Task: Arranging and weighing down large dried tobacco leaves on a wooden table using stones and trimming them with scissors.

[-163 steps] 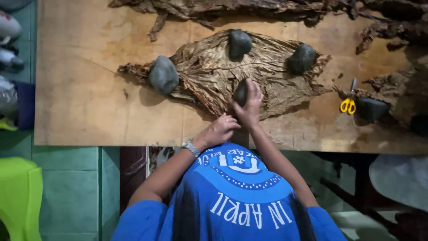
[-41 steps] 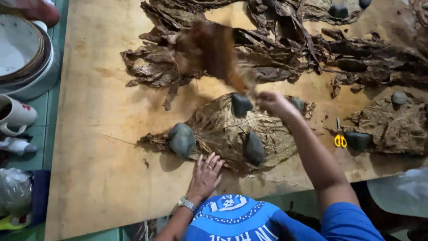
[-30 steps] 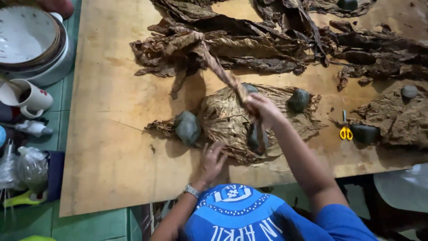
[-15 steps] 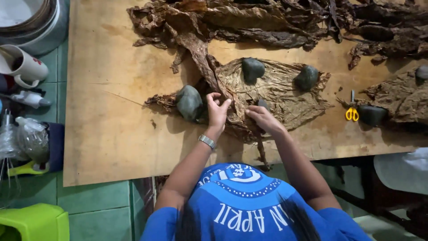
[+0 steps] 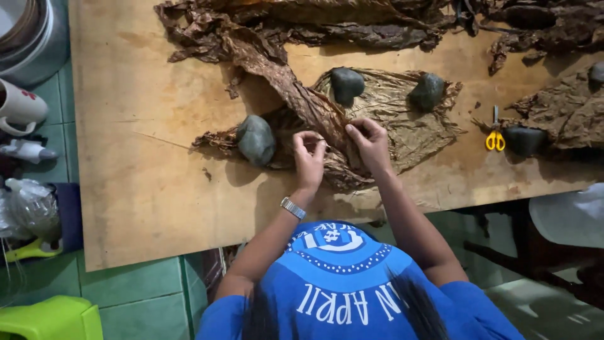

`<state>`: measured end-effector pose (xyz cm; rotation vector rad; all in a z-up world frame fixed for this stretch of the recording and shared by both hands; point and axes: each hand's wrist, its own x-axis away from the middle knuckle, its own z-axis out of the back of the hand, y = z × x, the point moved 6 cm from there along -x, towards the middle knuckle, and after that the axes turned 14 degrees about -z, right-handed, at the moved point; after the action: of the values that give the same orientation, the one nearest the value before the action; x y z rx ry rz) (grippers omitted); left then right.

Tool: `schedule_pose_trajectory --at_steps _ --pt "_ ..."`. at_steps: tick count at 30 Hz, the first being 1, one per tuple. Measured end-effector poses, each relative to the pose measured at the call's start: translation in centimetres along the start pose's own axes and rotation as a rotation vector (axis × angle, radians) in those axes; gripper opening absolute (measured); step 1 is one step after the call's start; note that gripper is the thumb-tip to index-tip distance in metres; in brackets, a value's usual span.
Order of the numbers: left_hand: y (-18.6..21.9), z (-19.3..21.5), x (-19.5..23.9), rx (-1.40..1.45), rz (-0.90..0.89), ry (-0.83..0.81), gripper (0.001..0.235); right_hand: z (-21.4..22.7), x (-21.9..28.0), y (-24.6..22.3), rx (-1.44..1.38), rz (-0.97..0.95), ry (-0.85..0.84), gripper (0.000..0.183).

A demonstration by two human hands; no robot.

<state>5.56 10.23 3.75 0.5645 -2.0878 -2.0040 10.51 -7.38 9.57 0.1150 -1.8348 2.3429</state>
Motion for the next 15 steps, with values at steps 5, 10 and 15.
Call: schedule_pose_trajectory --at_steps 5,10,15 --pt "-1.3 -0.3 0.5 -0.036 0.452 -0.239 0.099 -3.0 3.3 -2.6 0.511 0.577 -0.104 0.020" --pt "-3.9 -2.5 2.5 0.579 0.740 -0.113 0.060 -4.3 6.6 -4.1 0.717 0.473 -0.180 0.040" --pt "0.1 -3.0 3.9 0.907 0.831 -0.167 0.062 -3.1 5.8 -3.2 0.440 0.298 -0.239 0.027"
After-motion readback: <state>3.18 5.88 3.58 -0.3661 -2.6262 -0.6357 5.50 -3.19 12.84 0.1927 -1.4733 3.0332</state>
